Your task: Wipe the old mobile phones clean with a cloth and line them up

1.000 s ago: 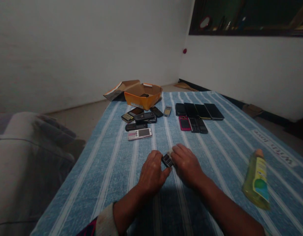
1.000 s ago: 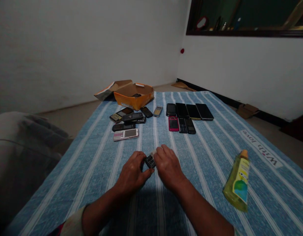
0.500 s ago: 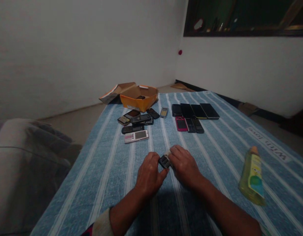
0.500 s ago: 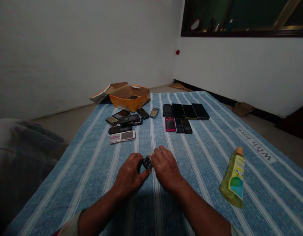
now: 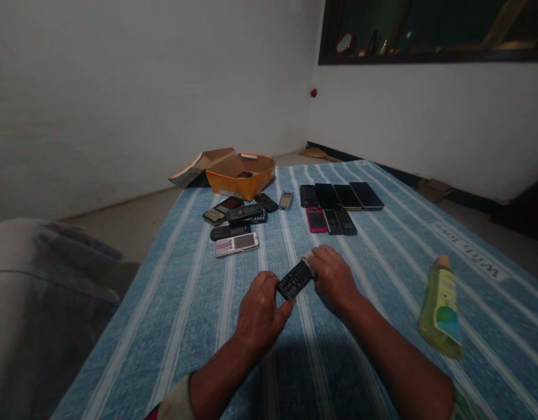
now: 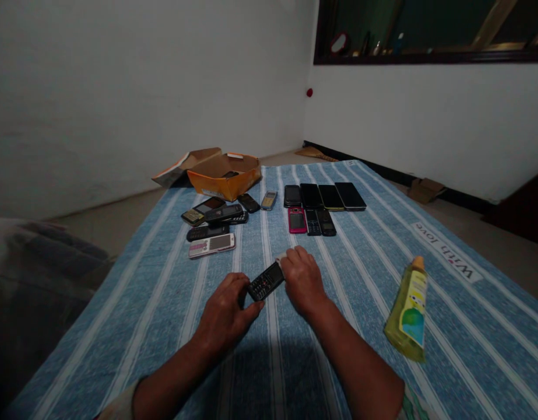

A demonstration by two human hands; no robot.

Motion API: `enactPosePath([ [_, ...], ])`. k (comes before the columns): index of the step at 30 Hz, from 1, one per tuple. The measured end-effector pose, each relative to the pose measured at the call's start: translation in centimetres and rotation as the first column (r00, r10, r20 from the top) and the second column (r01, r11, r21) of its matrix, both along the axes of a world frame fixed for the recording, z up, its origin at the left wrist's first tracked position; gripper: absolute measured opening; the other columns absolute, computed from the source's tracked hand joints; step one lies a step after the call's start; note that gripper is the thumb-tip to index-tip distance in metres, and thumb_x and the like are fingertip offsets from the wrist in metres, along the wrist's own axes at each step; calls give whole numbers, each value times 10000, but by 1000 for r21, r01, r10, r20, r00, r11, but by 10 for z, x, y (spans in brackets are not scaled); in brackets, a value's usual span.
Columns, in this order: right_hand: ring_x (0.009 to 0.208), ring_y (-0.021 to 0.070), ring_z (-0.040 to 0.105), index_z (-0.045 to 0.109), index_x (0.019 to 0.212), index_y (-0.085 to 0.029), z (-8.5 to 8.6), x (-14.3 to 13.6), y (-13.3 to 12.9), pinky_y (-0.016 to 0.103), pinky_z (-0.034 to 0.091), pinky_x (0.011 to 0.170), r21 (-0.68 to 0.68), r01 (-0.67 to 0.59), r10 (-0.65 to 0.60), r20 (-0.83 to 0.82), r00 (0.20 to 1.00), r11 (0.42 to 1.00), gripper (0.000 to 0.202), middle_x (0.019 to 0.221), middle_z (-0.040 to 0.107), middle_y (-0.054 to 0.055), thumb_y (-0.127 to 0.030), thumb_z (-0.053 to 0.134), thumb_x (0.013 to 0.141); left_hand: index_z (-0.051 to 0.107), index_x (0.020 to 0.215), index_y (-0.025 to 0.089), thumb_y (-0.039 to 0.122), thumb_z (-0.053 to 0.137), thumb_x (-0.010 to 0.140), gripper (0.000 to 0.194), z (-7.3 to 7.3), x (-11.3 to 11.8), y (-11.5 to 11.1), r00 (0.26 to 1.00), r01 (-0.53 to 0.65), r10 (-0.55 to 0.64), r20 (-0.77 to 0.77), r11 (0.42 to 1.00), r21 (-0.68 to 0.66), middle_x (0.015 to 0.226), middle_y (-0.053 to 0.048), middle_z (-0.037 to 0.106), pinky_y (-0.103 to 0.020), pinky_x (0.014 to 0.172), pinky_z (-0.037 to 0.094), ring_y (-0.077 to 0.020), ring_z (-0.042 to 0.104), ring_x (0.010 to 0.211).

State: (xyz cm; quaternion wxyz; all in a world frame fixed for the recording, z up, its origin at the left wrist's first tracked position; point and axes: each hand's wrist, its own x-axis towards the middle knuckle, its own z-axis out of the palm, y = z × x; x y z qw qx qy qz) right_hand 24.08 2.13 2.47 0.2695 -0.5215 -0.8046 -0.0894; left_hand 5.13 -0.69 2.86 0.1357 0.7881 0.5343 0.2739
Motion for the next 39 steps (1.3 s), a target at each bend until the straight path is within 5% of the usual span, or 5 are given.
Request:
enactPosePath([
  [7,1081,279,507,667,950,-123,-13,-28,-35,385,467,854,108,-191,184,71,980,976,166,1041,641,134,-76,520,889,520,861,192,210,599,768,123,-2,0,0,1000,2,-2,3,1000,23,915,-69,567,-387,771,527,-239,583,884],
  [15,957,250,544,668,906,-135,-4,0,-31,387,500,837,-2,-51,51,3,999,999,219,942,646,123,-38,473,884,519,910,185,214,648,733,222,-5,0,0,1000,6,-6,11,1000,16,928,-62,562,-367,733,532,-226,584,865],
  [22,1115,304,527,667,1020,-92,-18,-23,-48,431,498,882,143,-164,161,33,986,976,246,1095,648,182,-71,453,903,512,888,197,212,619,749,176,-4,0,1,1000,9,-9,26,1000,1,926,-58,560,-377,755,530,-219,574,850],
  [33,1115,285,528,670,1018,-128,-18,-37,-36,427,471,877,141,-246,244,34,969,959,222,1078,651,148,-94,481,907,543,890,190,174,593,751,148,3,-3,1,993,81,-76,86,995,-66,942,-57,566,-374,832,517,-220,572,912],
  [39,980,243,537,667,926,-153,0,-34,-27,370,466,823,-17,-194,194,34,980,981,152,914,639,91,-94,530,898,538,873,199,160,607,744,151,5,-2,-1,997,48,-42,62,994,-101,918,-33,543,-369,798,502,-208,552,884],
])
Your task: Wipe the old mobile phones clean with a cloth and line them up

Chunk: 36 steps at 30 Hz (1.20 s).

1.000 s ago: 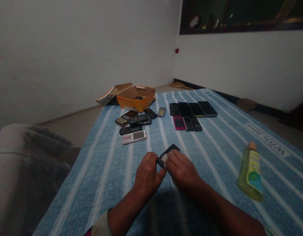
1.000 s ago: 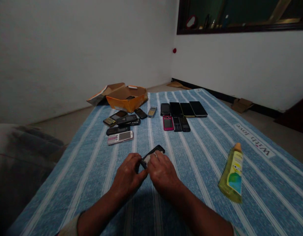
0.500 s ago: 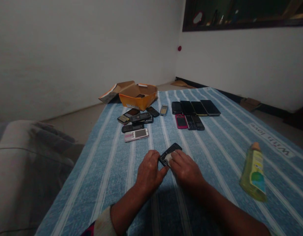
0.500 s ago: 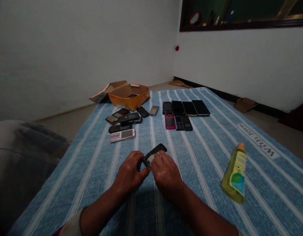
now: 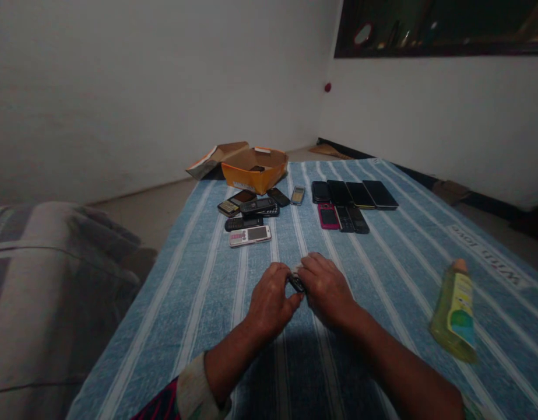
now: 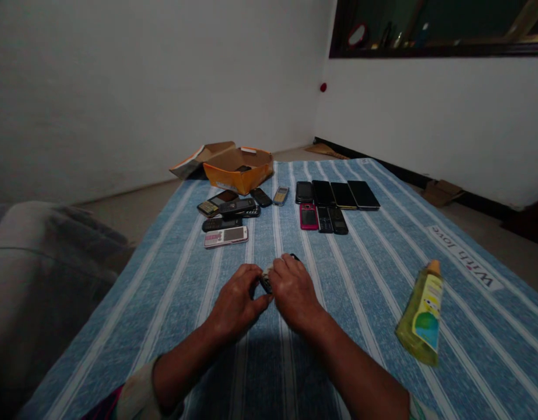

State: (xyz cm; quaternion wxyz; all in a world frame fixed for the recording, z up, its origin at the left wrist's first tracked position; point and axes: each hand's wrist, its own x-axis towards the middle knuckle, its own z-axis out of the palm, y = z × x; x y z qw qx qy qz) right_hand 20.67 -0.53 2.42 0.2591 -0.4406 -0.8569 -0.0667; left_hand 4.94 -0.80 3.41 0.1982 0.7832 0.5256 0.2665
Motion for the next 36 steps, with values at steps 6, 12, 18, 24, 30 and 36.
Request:
enactPosePath([
  [6,1067,264,503,667,994,-145,-5,5,-12,386,456,831,59,-71,71,5,997,996,196,1041,639,125,-106,489,921,528,866,201,128,582,729,164,-2,0,0,1000,1,-1,7,1000,10,930,-34,540,-362,790,493,-197,544,866],
  [12,918,241,535,675,892,-150,5,2,4,353,452,770,8,45,-45,37,998,999,122,883,638,83,-104,561,894,532,862,202,143,607,718,172,3,2,-1,1000,-25,25,8,1000,-10,897,-25,538,-346,771,497,-202,552,859],
  [18,1034,263,516,671,983,-134,-4,3,-12,371,447,818,127,-57,53,35,998,990,175,1032,640,118,-124,507,925,520,848,197,146,588,750,130,2,1,-1,1000,-7,7,-3,1000,-1,907,-34,535,-349,771,494,-200,552,848],
  [24,906,234,524,683,925,-152,5,7,12,337,422,750,11,76,-77,60,995,997,128,882,637,75,-114,564,898,526,875,201,154,607,730,173,3,2,0,1000,-31,31,-3,1000,-7,907,-27,548,-347,765,491,-200,557,858],
  [30,897,223,512,688,868,-153,6,30,12,322,407,765,-47,205,-203,38,978,978,182,905,637,82,-47,541,877,528,888,187,168,625,712,201,4,1,0,999,-39,38,-22,999,-30,925,-41,546,-345,749,485,-203,554,842],
  [36,964,253,504,685,950,-129,-3,2,-12,347,420,789,54,-2,0,48,999,999,131,951,644,103,-118,568,891,526,844,201,182,586,739,123,1,1,1,1000,-16,16,8,1000,6,897,-41,540,-350,763,488,-215,553,861],
])
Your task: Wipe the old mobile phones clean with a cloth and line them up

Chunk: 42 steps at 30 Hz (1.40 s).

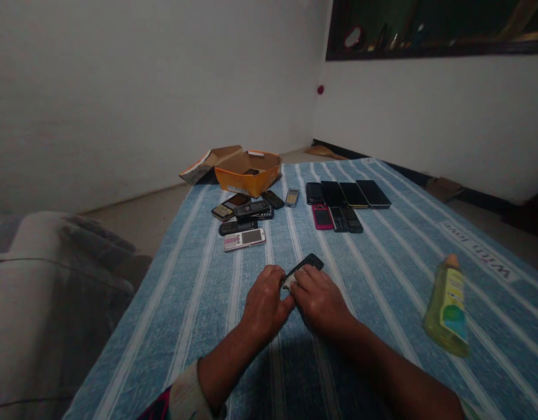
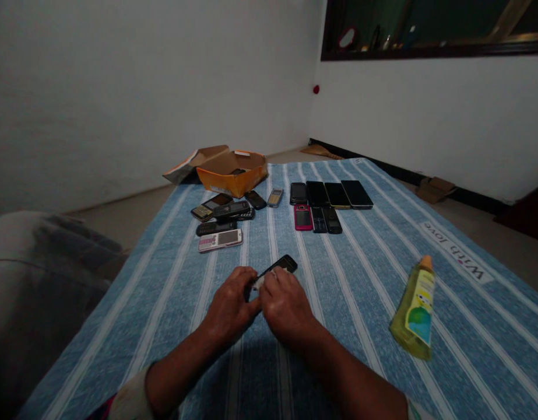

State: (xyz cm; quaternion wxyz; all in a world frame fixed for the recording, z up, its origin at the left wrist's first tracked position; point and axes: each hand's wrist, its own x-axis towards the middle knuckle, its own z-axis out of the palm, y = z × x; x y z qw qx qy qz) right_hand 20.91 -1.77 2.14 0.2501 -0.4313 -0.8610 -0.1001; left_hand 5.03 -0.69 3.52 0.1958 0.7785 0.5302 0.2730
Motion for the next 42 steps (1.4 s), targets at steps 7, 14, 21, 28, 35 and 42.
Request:
enactPosePath([
  [7,899,243,520,686,882,-137,8,19,5,343,439,754,-69,152,-152,6,988,986,159,891,639,92,-45,559,860,534,889,204,180,612,717,190,0,0,0,1000,-11,11,-5,1000,-14,916,-34,551,-341,756,495,-207,566,858],
  [14,1023,288,503,682,982,-90,-10,0,-13,371,448,804,142,2,3,-40,999,990,199,1017,646,149,-68,510,883,553,903,181,201,588,752,156,-1,0,1,1000,9,-9,3,1000,-26,951,-66,556,-378,802,496,-229,556,899],
  [21,874,236,517,683,924,-144,7,34,11,336,434,757,-105,261,-267,-44,963,960,187,886,640,91,-56,523,882,567,913,190,204,624,719,203,3,-1,1,1000,-5,4,-19,999,-39,1003,-66,566,-389,828,501,-236,572,949],
  [28,970,265,493,679,920,-124,-3,7,-5,364,428,812,-38,100,-101,-40,994,994,157,965,630,125,-72,541,865,611,941,158,287,581,793,199,2,-1,2,1000,18,-18,-18,1000,-8,1048,-114,596,-433,869,520,-274,594,1005],
  [35,899,234,499,680,909,-150,9,27,13,335,415,773,-134,265,-268,-6,963,955,169,901,630,88,-61,539,878,627,1012,148,291,583,811,250,-1,-1,3,999,6,-6,-53,1000,8,1135,-129,592,-451,945,497,-280,592,1061],
  [42,949,249,501,676,925,-134,3,12,4,356,426,810,-69,151,-154,-38,987,986,169,935,628,108,-57,537,867,650,926,166,285,598,787,190,2,1,4,1000,-15,15,-5,1000,-19,1112,-115,606,-418,861,526,-262,617,983],
])
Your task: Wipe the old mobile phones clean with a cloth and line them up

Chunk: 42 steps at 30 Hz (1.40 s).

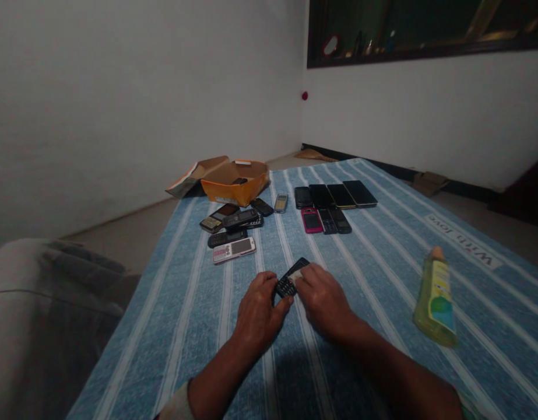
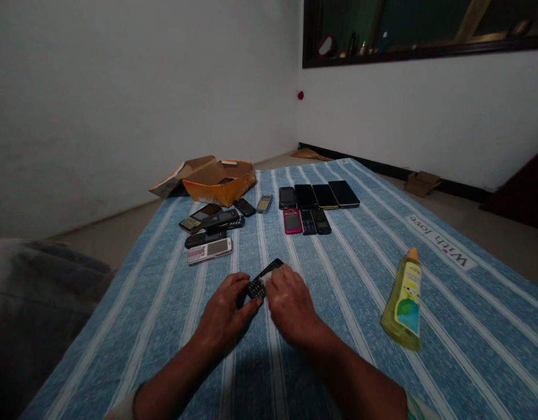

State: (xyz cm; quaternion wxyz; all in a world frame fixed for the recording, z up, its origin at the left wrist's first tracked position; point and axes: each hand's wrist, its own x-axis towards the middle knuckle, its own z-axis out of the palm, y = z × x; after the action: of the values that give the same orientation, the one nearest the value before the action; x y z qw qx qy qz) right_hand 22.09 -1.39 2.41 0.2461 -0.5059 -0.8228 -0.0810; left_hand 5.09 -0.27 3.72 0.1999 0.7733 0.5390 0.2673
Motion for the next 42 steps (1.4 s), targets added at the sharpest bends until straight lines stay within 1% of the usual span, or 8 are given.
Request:
enactPosePath([
  [3,957,254,501,671,920,-138,-1,-9,-3,357,437,789,18,-67,67,-19,998,998,161,929,626,110,-70,533,872,635,896,170,271,617,751,178,0,2,1,998,-33,33,46,999,11,1071,-105,612,-395,824,530,-251,620,947],
  [8,922,234,520,674,948,-145,9,18,13,344,452,802,-24,81,-83,-104,991,996,233,909,633,101,-19,503,853,569,880,187,225,640,693,204,1,7,-3,995,-84,82,52,996,29,887,-42,586,-363,747,502,-218,590,822],
  [12,969,237,525,672,1021,-131,12,30,20,357,460,852,75,74,-58,-200,978,994,256,979,636,118,-47,476,881,527,888,201,214,606,710,195,-1,10,-8,993,-97,96,72,995,7,833,-14,571,-327,692,475,-197,578,776],
  [21,947,240,503,662,1014,-141,16,20,12,373,447,834,60,45,-37,-123,992,997,233,962,624,106,-67,477,895,486,824,219,184,552,720,128,-7,14,-13,994,-73,71,78,997,24,766,12,557,-287,641,440,-172,573,713],
  [26,993,262,492,667,893,-135,14,-3,-6,382,442,832,131,-62,72,-76,994,989,224,917,613,118,-71,453,897,458,778,225,181,528,714,105,-6,14,-15,993,-68,64,94,997,36,738,15,545,-281,623,432,-169,560,693],
  [30,994,264,486,667,929,-136,11,-15,-14,383,434,808,192,-133,149,-68,987,972,260,915,609,121,-88,412,916,424,739,231,181,510,715,103,-6,13,-16,993,-62,58,106,997,36,713,20,535,-272,600,422,-163,547,664],
  [36,905,235,488,666,897,-151,21,8,0,350,415,775,46,2,3,-98,995,999,201,868,610,88,-70,483,884,451,764,226,185,542,726,107,-9,13,-14,995,-71,69,77,997,27,702,34,527,-270,613,413,-154,548,648],
  [42,878,232,491,674,945,-149,19,20,9,349,413,770,43,90,-85,-111,990,995,205,860,616,83,-60,502,878,480,763,223,186,565,724,100,-3,13,-15,995,-67,69,69,997,-28,680,39,532,-268,602,417,-148,544,619],
])
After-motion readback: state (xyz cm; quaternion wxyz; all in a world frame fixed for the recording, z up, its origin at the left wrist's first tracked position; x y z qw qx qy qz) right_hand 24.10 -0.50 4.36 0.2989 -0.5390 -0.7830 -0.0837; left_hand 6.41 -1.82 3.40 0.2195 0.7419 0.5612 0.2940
